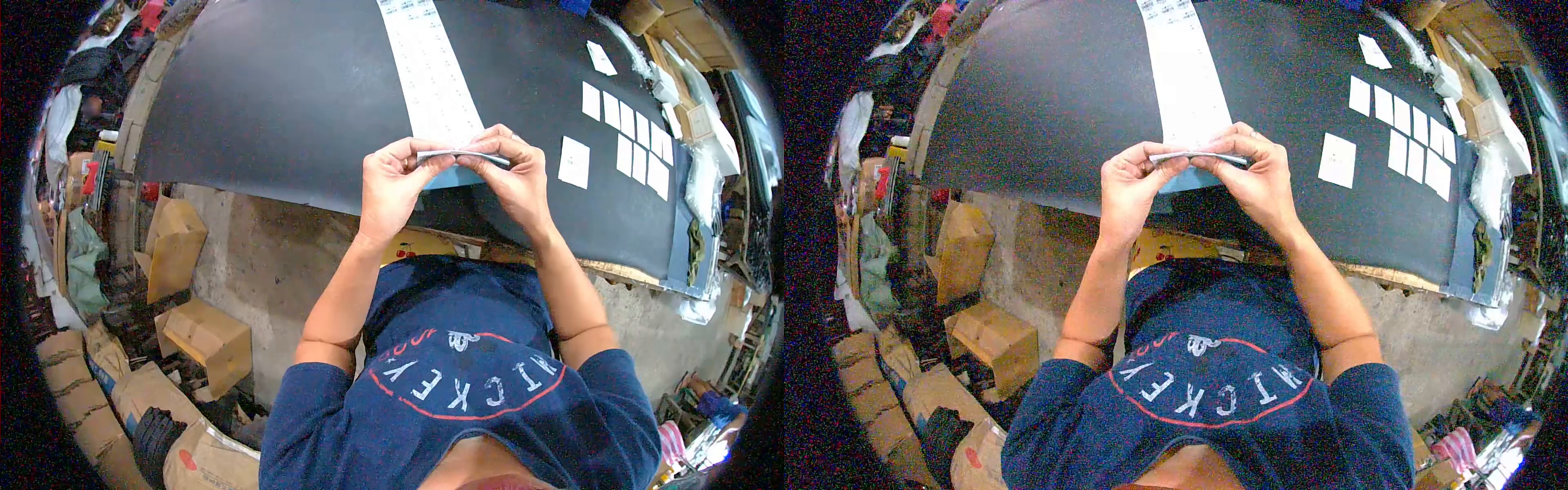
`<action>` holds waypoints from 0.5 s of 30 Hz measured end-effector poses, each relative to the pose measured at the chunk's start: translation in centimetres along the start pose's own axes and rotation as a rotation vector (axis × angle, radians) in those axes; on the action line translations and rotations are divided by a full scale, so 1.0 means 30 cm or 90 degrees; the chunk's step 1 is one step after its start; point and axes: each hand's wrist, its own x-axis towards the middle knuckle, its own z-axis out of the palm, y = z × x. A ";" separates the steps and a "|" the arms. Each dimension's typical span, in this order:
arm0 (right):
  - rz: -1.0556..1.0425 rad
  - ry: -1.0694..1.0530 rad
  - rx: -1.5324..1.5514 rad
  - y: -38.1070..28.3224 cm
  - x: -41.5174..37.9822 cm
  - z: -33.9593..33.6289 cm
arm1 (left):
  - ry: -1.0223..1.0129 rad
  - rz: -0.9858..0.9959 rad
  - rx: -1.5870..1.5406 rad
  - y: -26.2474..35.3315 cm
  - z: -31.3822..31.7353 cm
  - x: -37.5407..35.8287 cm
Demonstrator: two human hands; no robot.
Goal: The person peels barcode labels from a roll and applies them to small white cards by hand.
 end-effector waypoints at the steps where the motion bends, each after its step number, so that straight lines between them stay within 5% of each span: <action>1: 0.000 0.010 0.015 0.001 0.000 0.004 | -0.001 0.000 0.000 0.000 0.001 -0.001; 15: -0.001 0.058 -0.031 0.036 -0.007 -0.002 | 0.050 -0.020 0.028 -0.004 0.029 0.003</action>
